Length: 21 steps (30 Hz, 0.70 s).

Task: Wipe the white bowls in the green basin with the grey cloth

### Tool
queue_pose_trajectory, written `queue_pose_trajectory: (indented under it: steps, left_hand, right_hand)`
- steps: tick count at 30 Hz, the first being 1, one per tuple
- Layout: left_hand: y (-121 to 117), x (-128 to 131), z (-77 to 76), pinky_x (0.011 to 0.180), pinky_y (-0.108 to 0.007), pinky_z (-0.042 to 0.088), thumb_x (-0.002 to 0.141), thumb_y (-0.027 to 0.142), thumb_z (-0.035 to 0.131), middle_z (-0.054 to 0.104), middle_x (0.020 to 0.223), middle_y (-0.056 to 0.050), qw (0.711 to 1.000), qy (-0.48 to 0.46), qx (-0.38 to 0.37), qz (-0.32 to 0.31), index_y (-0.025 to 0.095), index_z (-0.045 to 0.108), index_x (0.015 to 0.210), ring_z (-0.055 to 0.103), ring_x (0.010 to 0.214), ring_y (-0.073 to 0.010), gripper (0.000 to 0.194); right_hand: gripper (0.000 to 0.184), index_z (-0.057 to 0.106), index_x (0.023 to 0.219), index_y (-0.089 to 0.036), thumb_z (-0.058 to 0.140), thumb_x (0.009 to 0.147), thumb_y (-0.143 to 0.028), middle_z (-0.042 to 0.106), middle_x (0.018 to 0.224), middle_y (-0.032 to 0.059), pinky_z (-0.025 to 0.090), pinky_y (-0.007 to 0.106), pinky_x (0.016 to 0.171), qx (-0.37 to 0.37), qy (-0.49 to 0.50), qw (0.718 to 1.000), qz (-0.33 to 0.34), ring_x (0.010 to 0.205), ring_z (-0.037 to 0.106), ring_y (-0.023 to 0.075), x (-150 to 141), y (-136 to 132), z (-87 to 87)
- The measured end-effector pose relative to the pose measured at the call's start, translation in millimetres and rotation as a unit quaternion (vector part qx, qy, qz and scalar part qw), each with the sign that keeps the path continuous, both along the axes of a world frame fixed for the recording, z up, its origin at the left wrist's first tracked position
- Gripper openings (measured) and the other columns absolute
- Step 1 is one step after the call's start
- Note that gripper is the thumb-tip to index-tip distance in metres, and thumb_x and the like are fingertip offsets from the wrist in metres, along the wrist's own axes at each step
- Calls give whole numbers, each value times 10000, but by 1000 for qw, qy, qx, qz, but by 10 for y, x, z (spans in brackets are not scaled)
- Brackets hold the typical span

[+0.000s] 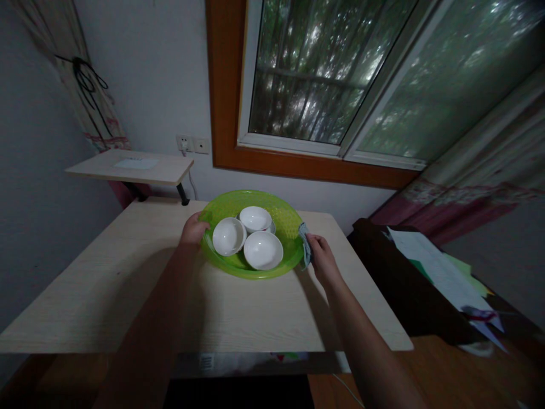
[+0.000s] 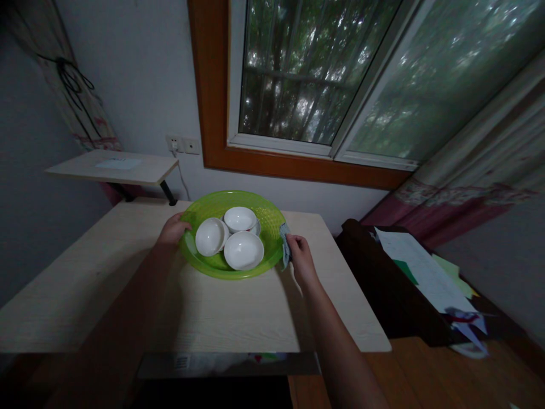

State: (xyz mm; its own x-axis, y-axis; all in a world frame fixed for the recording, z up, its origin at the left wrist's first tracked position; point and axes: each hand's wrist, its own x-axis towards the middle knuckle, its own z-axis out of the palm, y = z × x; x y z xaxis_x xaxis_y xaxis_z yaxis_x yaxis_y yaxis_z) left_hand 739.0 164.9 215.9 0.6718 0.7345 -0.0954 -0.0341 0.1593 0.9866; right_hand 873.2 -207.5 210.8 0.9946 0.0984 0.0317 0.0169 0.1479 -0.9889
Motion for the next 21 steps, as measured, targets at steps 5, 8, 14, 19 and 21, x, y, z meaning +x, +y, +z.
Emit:
queue_pose_trajectory:
  steps: [5,8,14,19,21]
  left_hand:
    - [-16,-12,35,552,-280,456,503,183,710,705,722,-18,1000,3,-5,-9,164,683,1005,633,592,-194,503]
    - [-25,-21,66,556,-284,453,497,179,689,704,723,-22,1000,14,-3,-7,161,680,1000,631,596,-199,504]
    - [-12,-20,70,556,-278,456,506,176,682,706,732,-21,1000,18,12,-18,159,683,1004,638,608,-200,498]
    - [0,-12,31,532,-277,444,519,182,699,698,717,-16,1000,12,11,-6,161,679,990,631,580,-197,473]
    - [3,-12,19,532,-281,447,517,186,705,704,727,-21,1000,7,13,-5,158,678,993,637,581,-202,478]
  right_hand:
    - [461,735,1073,-234,933,679,-366,781,1040,37,583,254,658,73,56,993,70,836,721,182,-248,-51,43]
    - [320,762,1005,-203,881,740,-335,798,1019,53,614,262,709,109,67,990,66,844,738,187,-228,-86,-42]
    - [61,747,925,-229,708,882,-247,804,941,31,648,242,678,165,137,975,47,814,763,177,190,-33,-137]
    - [116,729,909,-221,615,929,-223,789,837,29,644,232,581,184,181,964,68,712,757,173,440,36,-24]
    - [132,728,895,-218,602,933,-220,785,819,24,637,210,577,190,186,961,77,686,752,157,422,15,-15]
